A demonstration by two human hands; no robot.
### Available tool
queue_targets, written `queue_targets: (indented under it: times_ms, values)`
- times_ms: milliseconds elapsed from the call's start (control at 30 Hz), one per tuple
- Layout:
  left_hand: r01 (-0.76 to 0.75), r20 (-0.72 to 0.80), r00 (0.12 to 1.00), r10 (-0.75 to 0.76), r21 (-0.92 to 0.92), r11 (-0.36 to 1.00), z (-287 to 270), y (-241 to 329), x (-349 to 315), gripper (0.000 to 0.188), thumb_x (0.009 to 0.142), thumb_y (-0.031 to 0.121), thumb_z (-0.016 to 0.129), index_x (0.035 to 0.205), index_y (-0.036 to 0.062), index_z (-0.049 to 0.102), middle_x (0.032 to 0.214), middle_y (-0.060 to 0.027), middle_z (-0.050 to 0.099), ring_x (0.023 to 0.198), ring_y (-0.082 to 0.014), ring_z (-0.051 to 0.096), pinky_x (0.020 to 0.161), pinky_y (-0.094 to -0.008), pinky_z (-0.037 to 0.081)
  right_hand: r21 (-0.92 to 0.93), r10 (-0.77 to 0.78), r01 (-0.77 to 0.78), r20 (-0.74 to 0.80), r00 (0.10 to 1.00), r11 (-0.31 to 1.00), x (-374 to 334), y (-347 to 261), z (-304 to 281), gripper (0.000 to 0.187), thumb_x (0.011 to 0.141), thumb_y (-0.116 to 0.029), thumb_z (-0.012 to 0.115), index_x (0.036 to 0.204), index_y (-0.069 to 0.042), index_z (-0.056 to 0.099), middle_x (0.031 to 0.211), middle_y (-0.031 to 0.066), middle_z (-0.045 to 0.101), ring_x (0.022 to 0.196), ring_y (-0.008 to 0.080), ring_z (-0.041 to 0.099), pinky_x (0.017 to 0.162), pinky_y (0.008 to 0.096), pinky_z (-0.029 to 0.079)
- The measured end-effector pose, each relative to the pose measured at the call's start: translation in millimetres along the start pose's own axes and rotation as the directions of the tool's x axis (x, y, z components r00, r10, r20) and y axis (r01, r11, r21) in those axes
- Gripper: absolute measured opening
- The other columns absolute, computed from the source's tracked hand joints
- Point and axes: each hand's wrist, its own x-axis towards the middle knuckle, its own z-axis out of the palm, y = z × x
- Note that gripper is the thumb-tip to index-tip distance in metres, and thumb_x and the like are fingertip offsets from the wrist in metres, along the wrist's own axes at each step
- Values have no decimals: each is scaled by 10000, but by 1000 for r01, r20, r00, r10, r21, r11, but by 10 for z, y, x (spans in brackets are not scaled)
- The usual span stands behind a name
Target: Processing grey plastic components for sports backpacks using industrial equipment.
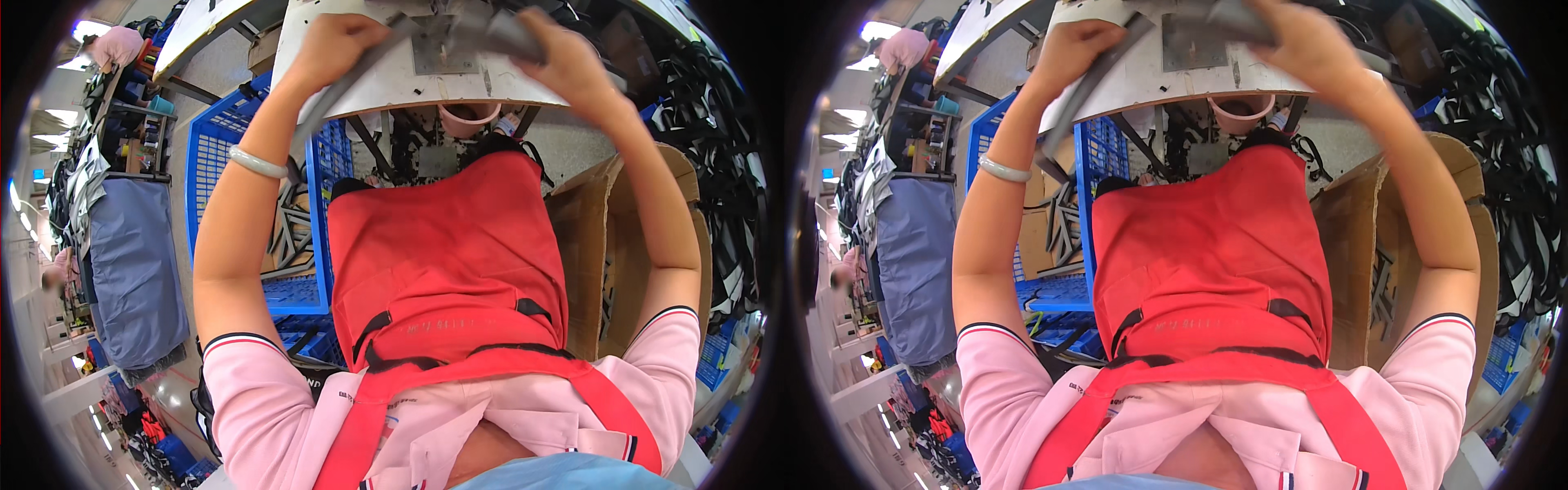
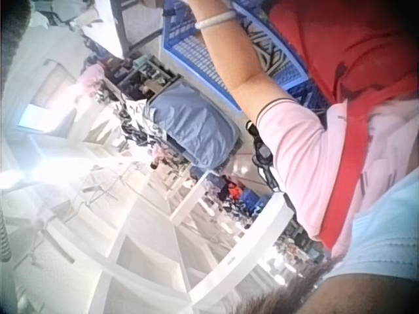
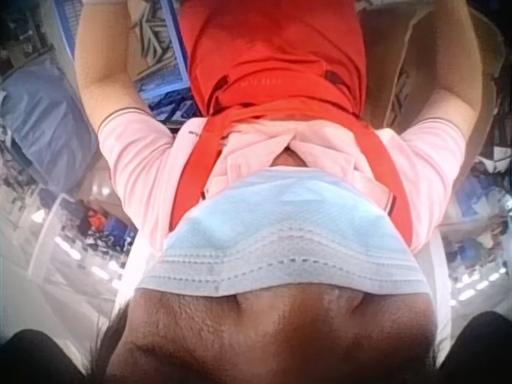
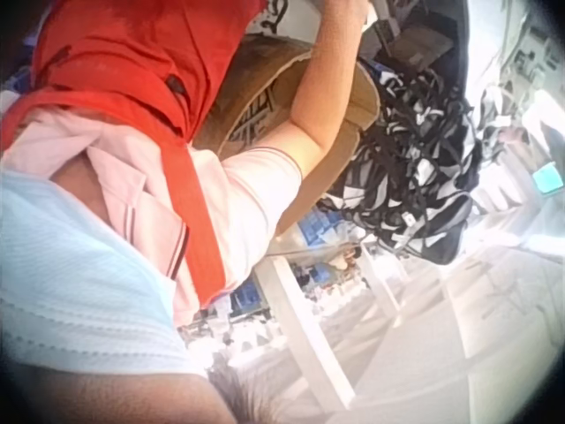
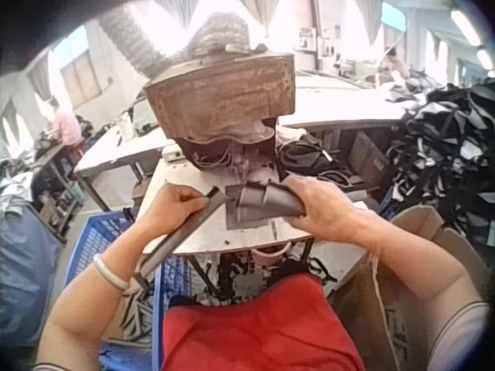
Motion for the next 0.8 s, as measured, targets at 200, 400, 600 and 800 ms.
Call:
queue_targets:
  times_ms: [200, 400, 600, 800]
  values:
    - [1, 279, 959, 53, -190, 982, 684, 632, -142, 314, 869, 294, 682, 967, -1, 722, 729, -38, 659, 633, -120, 587, 576, -263, 487, -188, -655, 655, 71, 752, 732, -379, -1015, 710, 153, 785, -136, 589, 919, -61, 582, 1001, 119, 624, 1037, 273, 603, 923, 397, 468]
    - [287, 435, 886, -159, -246, 926, 410, 168, -347, 370, 934, 369, 626, 1006, 18, 718, 738, -15, 640, 649, -91, 563, 624, -214, 460, 63, -242, 234, 215, 946, 970, -184, -451, 166, 374, 725, -129, 708, 1058, -22, 575, 996, 175, 637, 987, 372, 604, 859, 445, 493]
    - [213, 394, 914, -95, -270, 939, 202, 136, -334, 333, 921, 337, 647, 945, 16, 732, 702, -8, 622, 613, -75, 516, 592, -214, 422, 211, 43, -87, 202, 978, 974, -171, 136, -135, 642, 736, -155, 691, 1308, 52, 488, 1122, 252, 625, 1043, 349, 609, 920, 378, 448]
    - [-133, 8, 991, 133, 13, 991, 282, 212, -27, 310, 861, 292, 690, 941, -4, 736, 704, -65, 665, 645, -120, 578, 620, -286, 476, 28, 179, -190, 212, 961, 981, 83, 287, -272, 702, 768, -200, 711, 1370, 54, 452, 1141, 261, 630, 1028, 279, 630, 949, 333, 438]
